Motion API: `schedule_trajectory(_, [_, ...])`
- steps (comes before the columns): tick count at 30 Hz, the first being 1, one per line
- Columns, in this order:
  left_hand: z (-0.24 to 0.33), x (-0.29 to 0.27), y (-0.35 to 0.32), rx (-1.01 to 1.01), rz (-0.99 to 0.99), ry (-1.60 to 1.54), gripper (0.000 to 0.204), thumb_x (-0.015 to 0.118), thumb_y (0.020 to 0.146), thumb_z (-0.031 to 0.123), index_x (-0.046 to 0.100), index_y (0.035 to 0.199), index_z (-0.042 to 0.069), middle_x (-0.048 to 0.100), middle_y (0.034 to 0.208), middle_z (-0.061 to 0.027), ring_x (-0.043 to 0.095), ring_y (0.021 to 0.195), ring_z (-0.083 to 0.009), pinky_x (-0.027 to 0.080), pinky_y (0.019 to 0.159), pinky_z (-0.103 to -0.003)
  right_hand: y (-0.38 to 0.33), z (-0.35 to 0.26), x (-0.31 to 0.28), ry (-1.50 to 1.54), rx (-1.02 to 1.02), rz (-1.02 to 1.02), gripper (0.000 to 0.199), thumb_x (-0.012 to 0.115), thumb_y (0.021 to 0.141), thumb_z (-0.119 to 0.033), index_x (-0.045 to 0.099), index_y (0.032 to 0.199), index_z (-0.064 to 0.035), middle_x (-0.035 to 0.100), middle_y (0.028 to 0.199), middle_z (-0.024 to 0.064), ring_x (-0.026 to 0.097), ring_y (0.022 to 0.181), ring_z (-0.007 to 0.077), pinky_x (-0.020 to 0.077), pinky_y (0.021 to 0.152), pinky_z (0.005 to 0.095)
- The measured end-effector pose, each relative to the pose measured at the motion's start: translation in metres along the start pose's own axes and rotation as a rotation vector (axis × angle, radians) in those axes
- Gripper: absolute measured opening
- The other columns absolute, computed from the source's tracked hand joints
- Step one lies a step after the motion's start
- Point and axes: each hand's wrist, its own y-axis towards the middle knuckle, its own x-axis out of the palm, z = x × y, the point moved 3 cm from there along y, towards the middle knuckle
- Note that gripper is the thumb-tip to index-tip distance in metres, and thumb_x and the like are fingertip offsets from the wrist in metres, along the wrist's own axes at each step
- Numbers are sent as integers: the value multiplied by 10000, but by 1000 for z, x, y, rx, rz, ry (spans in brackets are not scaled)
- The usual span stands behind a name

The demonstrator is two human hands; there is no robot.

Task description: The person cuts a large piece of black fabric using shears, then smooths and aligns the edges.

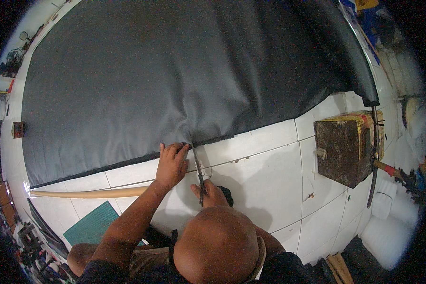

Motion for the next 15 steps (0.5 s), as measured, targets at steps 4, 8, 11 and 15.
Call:
schedule_trajectory(4, [4,3,-7,-39,-56,132,596,628,796,134,472,1364,45,467,1370,-134,411,1308,-325,253,1122,-580,-2,0,4,20,-37,48,375,645,937,-378,521,815,-46,502,617,7,502,525,121,427,521,289])
schedule_trajectory(8, [11,15,-15,-130,-146,186,681,616,809,178,390,1436,38,389,1470,-149,338,1386,-337,234,1146,-541,-5,-4,3,-28,-68,81,367,648,939,-357,529,789,-43,499,586,2,491,507,112,407,504,289])
schedule_trajectory(11, [10,18,-16,-133,-200,197,711,601,826,201,344,1466,28,346,1504,-169,294,1414,-358,215,1158,-533,1,-8,4,-21,-67,90,357,642,944,-350,540,803,-38,498,566,5,496,514,110,403,507,290])
schedule_trajectory(15, [10,7,-11,-122,-293,178,743,592,839,232,295,1484,15,320,1513,-187,270,1420,-383,201,1163,-534,24,-25,7,-40,-142,105,376,629,948,-372,550,820,-28,517,581,15,515,527,110,409,512,285])
